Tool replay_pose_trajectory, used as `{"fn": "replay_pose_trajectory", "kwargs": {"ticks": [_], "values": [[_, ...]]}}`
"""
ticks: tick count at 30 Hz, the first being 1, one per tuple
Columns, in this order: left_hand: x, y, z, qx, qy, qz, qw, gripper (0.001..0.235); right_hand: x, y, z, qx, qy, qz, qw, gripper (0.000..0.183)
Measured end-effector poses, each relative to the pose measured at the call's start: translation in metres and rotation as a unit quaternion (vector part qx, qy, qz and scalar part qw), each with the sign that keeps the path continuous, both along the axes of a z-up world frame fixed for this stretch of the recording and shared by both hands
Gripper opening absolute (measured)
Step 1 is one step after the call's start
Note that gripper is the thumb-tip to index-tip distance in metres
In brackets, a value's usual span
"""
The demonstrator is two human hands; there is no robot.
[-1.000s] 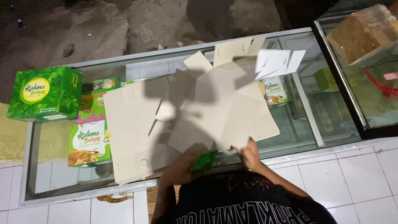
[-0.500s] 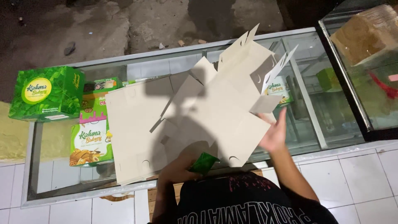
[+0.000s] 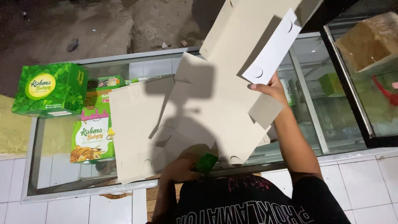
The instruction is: The person folds flat cardboard pieces into rectangular boxes on a glass display counter. They insert green branded inserts into the boxes, fold the flaps, and place a finished box aside. The process is repeated with additional flat pieces.
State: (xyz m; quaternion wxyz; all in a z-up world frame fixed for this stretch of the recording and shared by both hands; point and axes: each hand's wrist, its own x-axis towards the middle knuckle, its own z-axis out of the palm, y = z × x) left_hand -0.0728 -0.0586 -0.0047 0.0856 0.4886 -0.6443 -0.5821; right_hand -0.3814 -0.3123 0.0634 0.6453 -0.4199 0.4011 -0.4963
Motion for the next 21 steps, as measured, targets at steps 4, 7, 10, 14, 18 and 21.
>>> {"fn": "replay_pose_trajectory", "kwargs": {"ticks": [4,7,10,14,18,21], "values": [[-0.004,-0.002,0.027,-0.125,0.088,0.039,0.987,0.059,0.001,-0.046,-0.025,-0.011,-0.067,0.047,0.997,0.079],[-0.009,0.0,0.037,-0.069,0.099,0.092,0.988,0.05,0.008,-0.043,-0.011,0.133,-0.172,0.035,0.975,0.072],[-0.004,0.001,-0.01,0.004,0.106,0.116,0.988,0.043,-0.006,-0.036,-0.038,0.228,-0.229,0.016,0.946,0.069],[-0.002,-0.006,-0.011,0.161,0.157,0.133,0.965,0.044,-0.027,0.001,-0.086,0.198,-0.217,0.059,0.954,0.068],[0.0,-0.011,-0.018,0.157,0.151,0.175,0.96,0.071,-0.017,0.07,-0.052,0.093,-0.021,0.047,0.994,0.083],[-0.001,-0.008,-0.041,-0.114,0.108,0.215,0.964,0.027,-0.015,0.109,-0.059,-0.09,0.22,0.007,0.971,0.095]]}}
